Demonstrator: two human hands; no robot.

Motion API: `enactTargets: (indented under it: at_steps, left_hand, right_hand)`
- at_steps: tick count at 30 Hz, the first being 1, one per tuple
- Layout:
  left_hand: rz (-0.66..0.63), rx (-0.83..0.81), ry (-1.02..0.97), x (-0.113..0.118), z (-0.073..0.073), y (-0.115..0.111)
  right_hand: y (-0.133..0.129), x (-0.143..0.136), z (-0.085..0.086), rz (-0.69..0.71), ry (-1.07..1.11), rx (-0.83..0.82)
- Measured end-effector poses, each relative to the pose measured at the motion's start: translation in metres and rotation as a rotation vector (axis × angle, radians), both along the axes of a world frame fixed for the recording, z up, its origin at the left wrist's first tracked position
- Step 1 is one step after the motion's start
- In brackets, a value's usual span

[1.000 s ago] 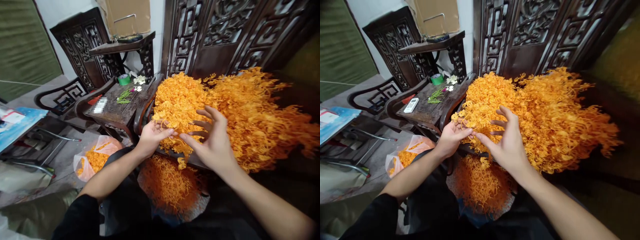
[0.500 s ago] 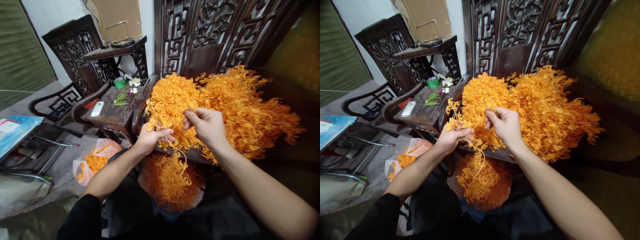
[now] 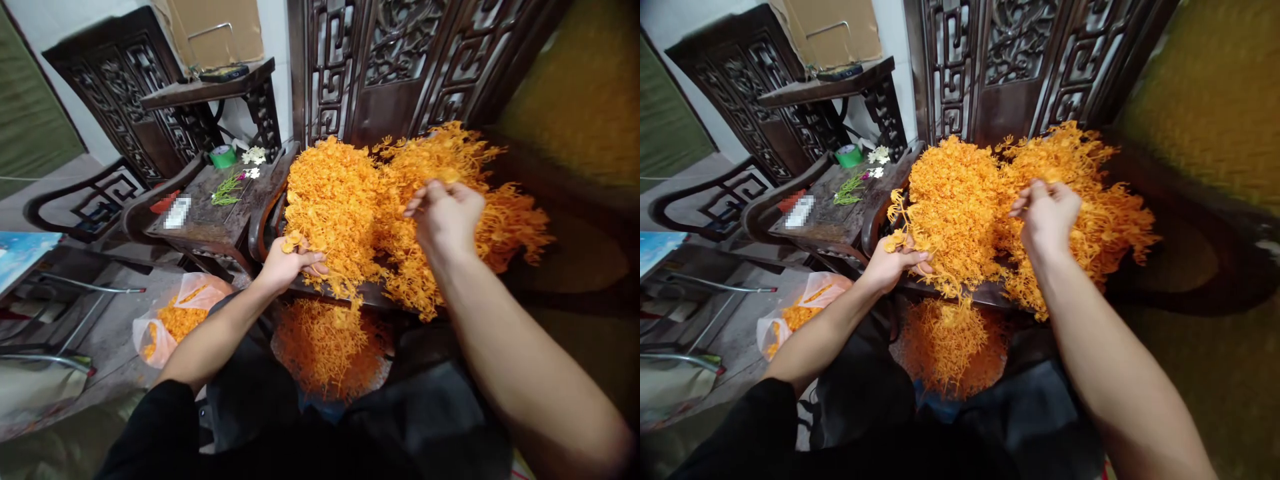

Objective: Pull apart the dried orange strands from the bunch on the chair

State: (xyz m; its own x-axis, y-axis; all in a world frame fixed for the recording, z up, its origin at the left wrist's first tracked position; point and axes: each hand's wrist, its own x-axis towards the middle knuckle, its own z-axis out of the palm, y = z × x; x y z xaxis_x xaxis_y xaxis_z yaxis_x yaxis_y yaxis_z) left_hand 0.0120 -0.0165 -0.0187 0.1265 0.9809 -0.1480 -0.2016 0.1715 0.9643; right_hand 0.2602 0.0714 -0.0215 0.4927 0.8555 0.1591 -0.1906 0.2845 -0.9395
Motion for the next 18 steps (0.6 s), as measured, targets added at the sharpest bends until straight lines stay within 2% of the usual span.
enactTargets:
  at_steps: [2, 4, 6, 9, 14, 16, 18]
  left_hand:
    - [0.000, -0.022, -0.014, -0.003, -0.002, 0.000]
    - [0.012, -0.029, -0.038, -0.004, -0.003, 0.002]
    - [0.024, -0.030, -0.052, -0.003, -0.003, 0.004]
    - [0.022, -0.033, -0.051, -0.001, -0.004, 0.005]
    - [0.017, -0.002, -0.035, -0.003, -0.006, 0.004]
    - [0.025, -0.001, -0.042, -0.006, -0.006, 0.004]
    - [0.034, -0.001, -0.040, -0.009, -0.005, 0.002]
  right_hand:
    - [0.005, 0.018, -0.005, 0.019, 0.040, -0.038]
    - [0.000, 0.022, -0.012, 0.206, -0.048, -0.092]
    - [-0.009, 0.014, -0.020, 0.427, -0.142, -0.155]
    - [-0.019, -0.006, -0.030, 0.618, -0.153, -0.222]
    - [-0.013, -0.021, -0.039, 0.757, -0.090, -0.222]
    - [-0.007, -0.024, -0.041, 0.764, -0.125, -0.213]
    - [0.002, -0.031, -0.044, 0.710, -0.241, -0.214]
